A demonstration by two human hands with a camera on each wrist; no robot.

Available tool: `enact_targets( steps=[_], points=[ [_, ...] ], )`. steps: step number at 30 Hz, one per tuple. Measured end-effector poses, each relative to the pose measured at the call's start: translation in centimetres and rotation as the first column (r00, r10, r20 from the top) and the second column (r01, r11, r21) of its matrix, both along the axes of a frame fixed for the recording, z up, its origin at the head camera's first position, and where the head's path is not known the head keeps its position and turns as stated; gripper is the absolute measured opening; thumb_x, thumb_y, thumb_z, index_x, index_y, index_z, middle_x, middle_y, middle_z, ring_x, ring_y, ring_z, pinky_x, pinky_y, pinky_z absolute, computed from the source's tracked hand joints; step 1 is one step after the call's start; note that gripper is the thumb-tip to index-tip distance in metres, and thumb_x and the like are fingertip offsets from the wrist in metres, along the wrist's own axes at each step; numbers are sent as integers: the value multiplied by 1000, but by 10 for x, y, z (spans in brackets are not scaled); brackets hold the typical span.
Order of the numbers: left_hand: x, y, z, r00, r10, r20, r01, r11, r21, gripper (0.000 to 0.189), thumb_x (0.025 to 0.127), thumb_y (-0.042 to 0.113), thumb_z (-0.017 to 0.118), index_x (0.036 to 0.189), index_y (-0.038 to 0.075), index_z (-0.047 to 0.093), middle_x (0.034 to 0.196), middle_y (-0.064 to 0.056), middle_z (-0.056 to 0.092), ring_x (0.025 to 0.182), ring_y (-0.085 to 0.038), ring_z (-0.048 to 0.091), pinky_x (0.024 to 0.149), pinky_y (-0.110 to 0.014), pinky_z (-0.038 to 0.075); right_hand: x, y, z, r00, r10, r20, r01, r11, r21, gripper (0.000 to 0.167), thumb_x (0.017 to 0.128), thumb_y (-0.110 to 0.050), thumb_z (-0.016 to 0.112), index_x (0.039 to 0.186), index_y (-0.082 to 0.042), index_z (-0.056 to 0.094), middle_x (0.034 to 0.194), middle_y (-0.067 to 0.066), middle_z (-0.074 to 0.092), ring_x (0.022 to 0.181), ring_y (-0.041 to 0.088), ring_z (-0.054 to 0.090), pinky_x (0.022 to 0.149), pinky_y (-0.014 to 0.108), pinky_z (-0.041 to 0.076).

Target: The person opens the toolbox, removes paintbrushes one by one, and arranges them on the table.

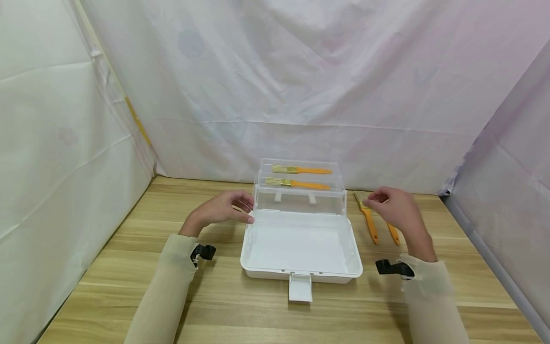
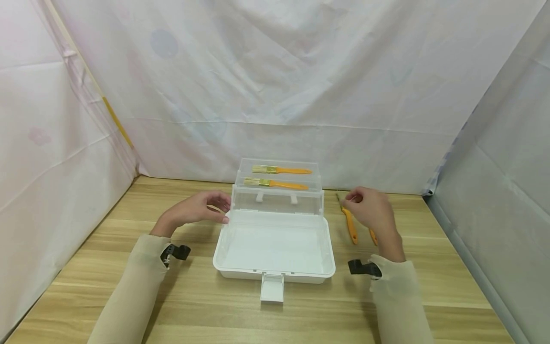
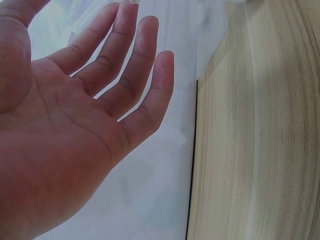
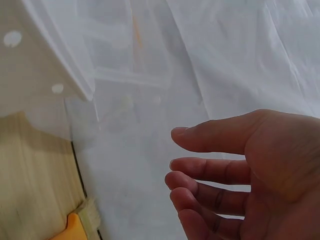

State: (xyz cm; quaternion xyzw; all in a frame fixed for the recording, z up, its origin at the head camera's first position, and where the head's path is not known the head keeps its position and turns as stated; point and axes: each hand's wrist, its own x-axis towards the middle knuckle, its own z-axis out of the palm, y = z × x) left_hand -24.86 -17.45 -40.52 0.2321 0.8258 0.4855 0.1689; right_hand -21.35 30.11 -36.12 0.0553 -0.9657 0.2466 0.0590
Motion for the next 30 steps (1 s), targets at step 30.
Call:
enact_targets(
  steps=[30],
  points=[
    [0, 1, 2, 1000, 3, 9, -3, 1000, -10, 49, 93, 22, 92, 132, 5, 69, 128, -11, 72, 123, -31, 68, 107, -49, 55, 8, -47, 5, 978, 192, -85, -194, 981, -24, 19, 103, -22, 80, 110, -4, 79, 95, 4, 76, 88, 27, 72, 77, 41, 57]
  ],
)
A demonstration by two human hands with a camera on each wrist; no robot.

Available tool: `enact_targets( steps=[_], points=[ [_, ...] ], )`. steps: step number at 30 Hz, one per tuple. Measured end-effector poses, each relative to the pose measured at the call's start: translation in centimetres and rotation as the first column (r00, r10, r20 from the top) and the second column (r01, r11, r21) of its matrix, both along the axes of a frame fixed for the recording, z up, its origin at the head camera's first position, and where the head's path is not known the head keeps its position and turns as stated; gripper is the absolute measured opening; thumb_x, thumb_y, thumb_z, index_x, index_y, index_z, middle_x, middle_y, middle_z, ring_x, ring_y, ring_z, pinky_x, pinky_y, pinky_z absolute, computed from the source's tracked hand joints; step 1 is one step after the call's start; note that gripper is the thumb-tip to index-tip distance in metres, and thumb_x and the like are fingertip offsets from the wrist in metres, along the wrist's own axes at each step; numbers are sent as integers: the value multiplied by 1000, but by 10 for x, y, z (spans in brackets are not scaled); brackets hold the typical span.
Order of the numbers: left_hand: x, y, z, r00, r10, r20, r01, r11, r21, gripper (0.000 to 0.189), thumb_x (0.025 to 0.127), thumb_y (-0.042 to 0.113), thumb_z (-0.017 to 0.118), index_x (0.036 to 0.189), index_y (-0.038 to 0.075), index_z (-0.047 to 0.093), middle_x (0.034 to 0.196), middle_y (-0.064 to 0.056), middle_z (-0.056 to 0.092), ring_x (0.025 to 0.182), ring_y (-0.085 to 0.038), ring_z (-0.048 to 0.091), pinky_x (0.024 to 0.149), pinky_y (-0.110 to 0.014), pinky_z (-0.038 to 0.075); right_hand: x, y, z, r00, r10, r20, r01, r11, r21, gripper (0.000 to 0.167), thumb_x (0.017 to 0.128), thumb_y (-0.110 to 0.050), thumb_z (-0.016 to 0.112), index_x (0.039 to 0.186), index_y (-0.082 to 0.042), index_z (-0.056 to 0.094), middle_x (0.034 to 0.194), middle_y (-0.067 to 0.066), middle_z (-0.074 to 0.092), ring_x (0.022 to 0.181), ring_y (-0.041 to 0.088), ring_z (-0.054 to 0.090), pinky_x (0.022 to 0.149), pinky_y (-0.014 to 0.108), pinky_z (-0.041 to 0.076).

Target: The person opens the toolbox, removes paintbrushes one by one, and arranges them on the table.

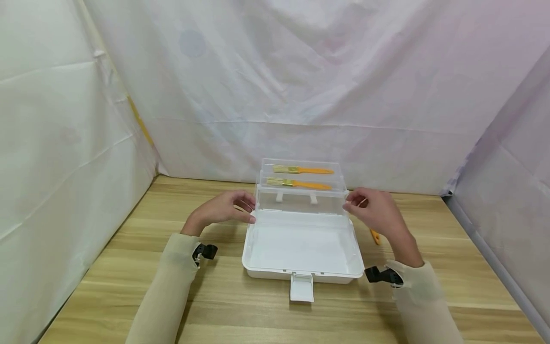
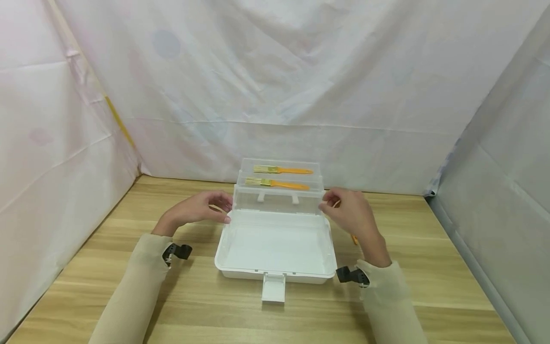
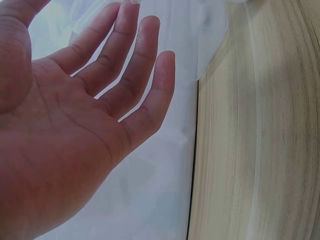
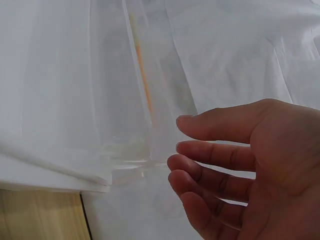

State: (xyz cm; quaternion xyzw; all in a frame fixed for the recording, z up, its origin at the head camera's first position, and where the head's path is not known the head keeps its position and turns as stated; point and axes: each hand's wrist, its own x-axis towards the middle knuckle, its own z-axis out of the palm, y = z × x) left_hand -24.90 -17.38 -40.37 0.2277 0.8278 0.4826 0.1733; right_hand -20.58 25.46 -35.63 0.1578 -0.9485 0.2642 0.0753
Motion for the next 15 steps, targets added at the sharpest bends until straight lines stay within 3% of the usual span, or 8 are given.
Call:
enact_targets(
  steps=[7, 15],
  points=[
    [-5, 3, -1, 1000, -4, 1, 4, 1000, -1, 49, 92, 22, 93, 132, 6, 69, 127, -10, 72, 123, -30, 69, 108, -49, 55, -9, -1, 6, 1000, 11, -18, -12, 999, -43, 20, 104, -22, 80, 111, -3, 78, 96, 5, 76, 86, 26, 72, 76, 41, 57],
    [-9, 4, -3, 1000, -2, 4, 2, 1000, 7, 50, 91, 23, 93, 132, 6, 69, 127, -10, 72, 123, -30, 69, 108, -50, 54, -30, -13, 21, 998, 57, 6, -57, 998, -31, 18, 105, -22, 77, 113, -6, 77, 98, 5, 75, 90, 27, 72, 79, 43, 57]
  ],
)
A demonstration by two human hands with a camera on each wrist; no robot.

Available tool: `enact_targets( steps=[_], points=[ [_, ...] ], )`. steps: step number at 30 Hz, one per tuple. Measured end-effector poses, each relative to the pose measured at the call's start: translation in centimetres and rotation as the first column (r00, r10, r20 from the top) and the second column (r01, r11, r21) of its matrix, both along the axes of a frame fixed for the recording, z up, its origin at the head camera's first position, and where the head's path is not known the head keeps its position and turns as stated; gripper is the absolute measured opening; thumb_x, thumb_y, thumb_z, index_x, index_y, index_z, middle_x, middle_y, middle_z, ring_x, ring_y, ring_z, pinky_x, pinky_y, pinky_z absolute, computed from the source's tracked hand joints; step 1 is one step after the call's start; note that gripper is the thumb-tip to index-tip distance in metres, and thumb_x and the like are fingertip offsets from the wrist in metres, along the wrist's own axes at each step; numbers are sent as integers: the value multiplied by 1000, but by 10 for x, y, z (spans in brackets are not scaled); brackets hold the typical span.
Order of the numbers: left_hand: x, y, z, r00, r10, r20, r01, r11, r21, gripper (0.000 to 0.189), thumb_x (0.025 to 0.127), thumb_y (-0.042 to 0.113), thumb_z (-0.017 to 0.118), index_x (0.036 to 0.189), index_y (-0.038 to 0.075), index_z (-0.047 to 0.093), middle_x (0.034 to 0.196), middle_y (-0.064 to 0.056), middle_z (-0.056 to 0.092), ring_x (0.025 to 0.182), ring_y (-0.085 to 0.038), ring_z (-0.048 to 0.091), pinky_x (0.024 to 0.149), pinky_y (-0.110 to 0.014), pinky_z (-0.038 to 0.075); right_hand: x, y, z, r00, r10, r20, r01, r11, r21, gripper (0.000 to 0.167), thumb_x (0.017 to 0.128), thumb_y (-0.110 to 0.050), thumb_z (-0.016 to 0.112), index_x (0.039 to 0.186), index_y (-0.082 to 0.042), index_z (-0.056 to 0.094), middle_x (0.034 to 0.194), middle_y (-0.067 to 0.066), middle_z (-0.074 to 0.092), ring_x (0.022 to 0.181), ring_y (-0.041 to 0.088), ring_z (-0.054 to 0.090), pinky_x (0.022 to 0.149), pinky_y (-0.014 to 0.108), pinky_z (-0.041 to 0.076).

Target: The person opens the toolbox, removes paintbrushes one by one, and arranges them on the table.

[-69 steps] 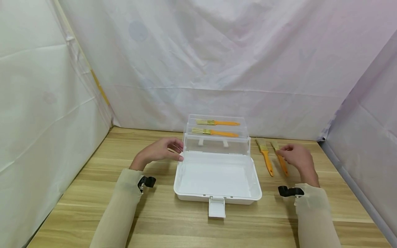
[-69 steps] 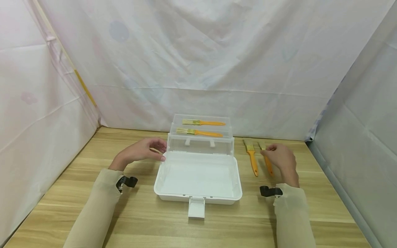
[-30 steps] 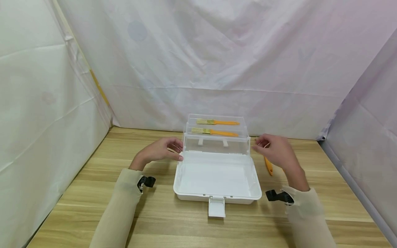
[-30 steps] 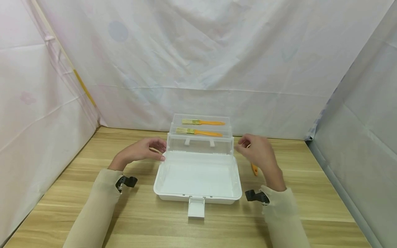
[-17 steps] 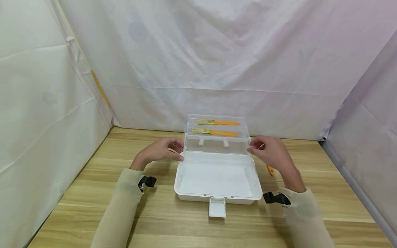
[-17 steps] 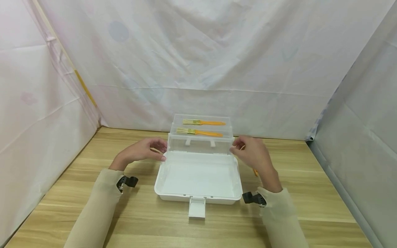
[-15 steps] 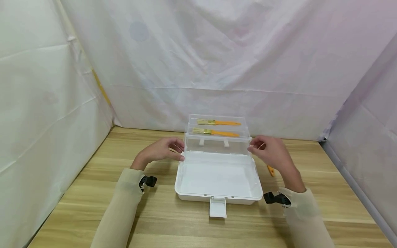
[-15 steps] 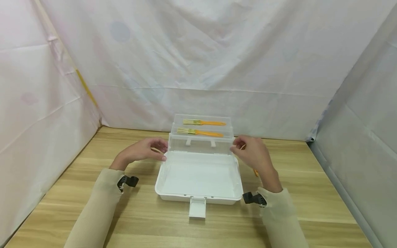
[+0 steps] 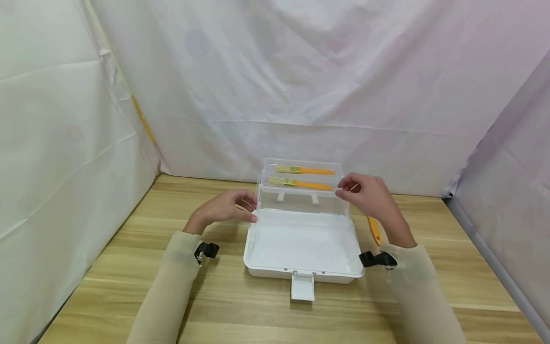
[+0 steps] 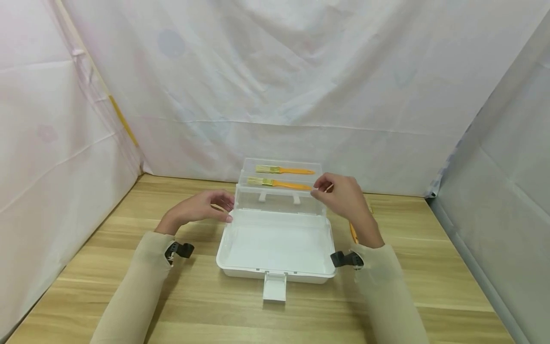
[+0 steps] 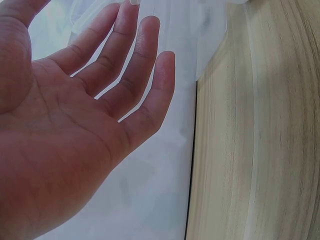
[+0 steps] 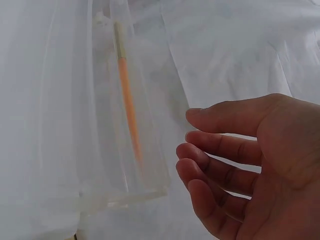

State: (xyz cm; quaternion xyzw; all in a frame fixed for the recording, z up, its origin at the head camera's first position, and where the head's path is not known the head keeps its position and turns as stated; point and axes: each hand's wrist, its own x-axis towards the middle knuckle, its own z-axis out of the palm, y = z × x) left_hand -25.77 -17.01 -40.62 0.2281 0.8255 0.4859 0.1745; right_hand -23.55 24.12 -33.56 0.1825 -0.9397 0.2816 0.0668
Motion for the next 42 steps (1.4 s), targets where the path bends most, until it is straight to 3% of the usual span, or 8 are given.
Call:
enact_targets(
  steps=[12, 17, 22, 30, 42],
  points=[
    [1, 0, -2, 1000, 7, 8, -7, 1000, 13, 48, 91, 19, 93, 130, 6, 69, 126, -10, 72, 122, -30, 68, 108, -49, 55, -42, -32, 20, 996, 45, 74, -51, 996, 80, 20, 104, -16, 77, 119, -2, 77, 107, 13, 75, 99, 32, 69, 85, 49, 58],
    [2, 0, -1, 1000, 5, 11, -5, 1000, 15, 48, 91, 19, 93, 130, 6, 69, 126, -10, 71, 122, -30, 68, 107, -48, 55, -60, -43, 24, 985, 116, 130, -132, 983, 125, 23, 103, -14, 79, 123, -2, 77, 110, 12, 76, 100, 30, 71, 88, 49, 60],
    [2, -1, -1, 1000, 6, 11, -7, 1000, 13, 48, 91, 19, 93, 130, 6, 69, 126, -10, 72, 122, -30, 68, 107, -48, 55, -72, -53, 25, 958, 216, 186, -241, 962, 126, 22, 104, -9, 78, 123, 0, 78, 111, 11, 78, 105, 30, 73, 92, 49, 61],
    [3, -1, 0, 1000, 8, 4, -8, 1000, 6, 48, 91, 21, 93, 130, 7, 70, 126, -9, 72, 122, -29, 69, 107, -49, 55, -82, -67, 22, 929, 297, 223, -336, 926, 169, 21, 103, -4, 76, 123, 0, 79, 112, 9, 80, 107, 28, 74, 93, 47, 61],
    [3, -1, 1, 1000, 5, -8, -5, 1000, 1, 47, 91, 20, 93, 130, 7, 69, 126, -9, 72, 122, -29, 69, 107, -48, 55, -78, -76, 15, 955, 218, 204, -263, 936, 234, 19, 98, -4, 82, 117, -2, 83, 106, 5, 82, 100, 23, 76, 98, 48, 59]
  ],
)
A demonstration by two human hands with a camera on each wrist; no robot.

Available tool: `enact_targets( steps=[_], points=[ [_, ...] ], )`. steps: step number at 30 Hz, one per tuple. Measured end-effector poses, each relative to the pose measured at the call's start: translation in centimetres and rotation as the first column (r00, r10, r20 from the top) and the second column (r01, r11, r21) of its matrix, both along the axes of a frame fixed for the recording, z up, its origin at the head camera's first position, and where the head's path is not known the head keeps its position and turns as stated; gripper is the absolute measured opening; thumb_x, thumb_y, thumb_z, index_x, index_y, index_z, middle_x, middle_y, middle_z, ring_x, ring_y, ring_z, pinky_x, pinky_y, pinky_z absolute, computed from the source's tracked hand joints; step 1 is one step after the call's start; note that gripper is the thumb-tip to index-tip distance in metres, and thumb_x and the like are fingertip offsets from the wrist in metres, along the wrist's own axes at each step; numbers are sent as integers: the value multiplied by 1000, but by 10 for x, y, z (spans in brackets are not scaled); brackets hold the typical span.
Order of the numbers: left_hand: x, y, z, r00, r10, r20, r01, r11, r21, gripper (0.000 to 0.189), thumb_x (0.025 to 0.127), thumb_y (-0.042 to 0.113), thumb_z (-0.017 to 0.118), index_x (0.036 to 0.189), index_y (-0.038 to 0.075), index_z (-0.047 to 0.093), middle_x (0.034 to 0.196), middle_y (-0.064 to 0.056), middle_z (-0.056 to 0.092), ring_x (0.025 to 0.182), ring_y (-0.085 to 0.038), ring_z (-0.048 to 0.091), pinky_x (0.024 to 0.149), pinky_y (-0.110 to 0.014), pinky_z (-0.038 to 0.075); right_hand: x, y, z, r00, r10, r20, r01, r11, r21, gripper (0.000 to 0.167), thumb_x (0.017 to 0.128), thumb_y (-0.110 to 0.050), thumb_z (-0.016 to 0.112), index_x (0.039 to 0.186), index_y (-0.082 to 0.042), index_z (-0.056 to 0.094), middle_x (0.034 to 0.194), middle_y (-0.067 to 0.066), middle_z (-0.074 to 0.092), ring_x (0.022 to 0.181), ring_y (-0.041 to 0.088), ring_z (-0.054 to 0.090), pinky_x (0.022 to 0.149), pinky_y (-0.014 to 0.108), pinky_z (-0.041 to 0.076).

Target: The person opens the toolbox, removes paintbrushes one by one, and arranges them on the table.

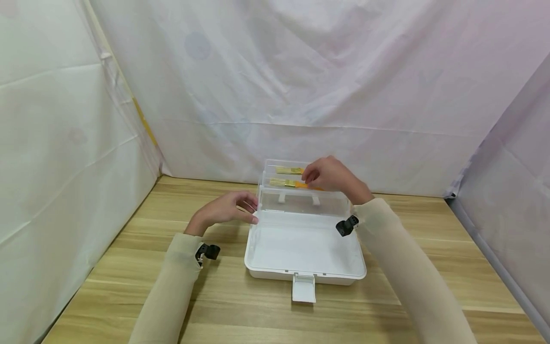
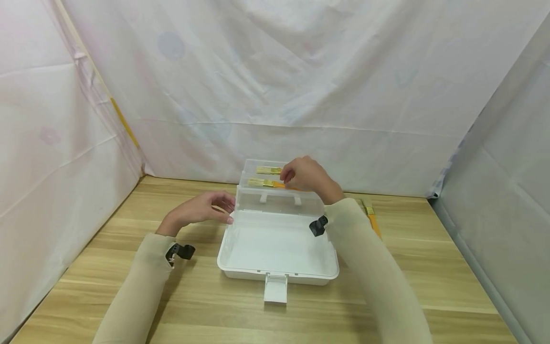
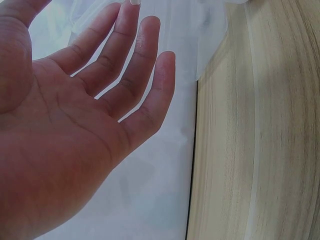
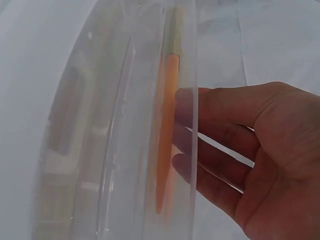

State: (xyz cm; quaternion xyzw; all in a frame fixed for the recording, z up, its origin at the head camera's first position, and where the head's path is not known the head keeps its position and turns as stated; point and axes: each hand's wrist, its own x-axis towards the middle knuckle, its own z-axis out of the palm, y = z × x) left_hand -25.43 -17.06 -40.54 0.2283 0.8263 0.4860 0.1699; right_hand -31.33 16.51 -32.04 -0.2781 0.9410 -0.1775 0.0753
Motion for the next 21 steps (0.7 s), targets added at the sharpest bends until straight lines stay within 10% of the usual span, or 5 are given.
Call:
enact_targets(
  steps=[21],
  points=[
    [0, 0, 0, 1000, -19, 4, 18, 1000, 7, 48, 92, 22, 92, 131, 5, 69, 126, -11, 71, 122, -31, 68, 106, -48, 55, 1, -4, -2, 998, 51, -31, -51, 999, 7, 15, 94, 0, 85, 106, -7, 82, 98, 2, 80, 93, 20, 75, 93, 45, 60]
  ],
)
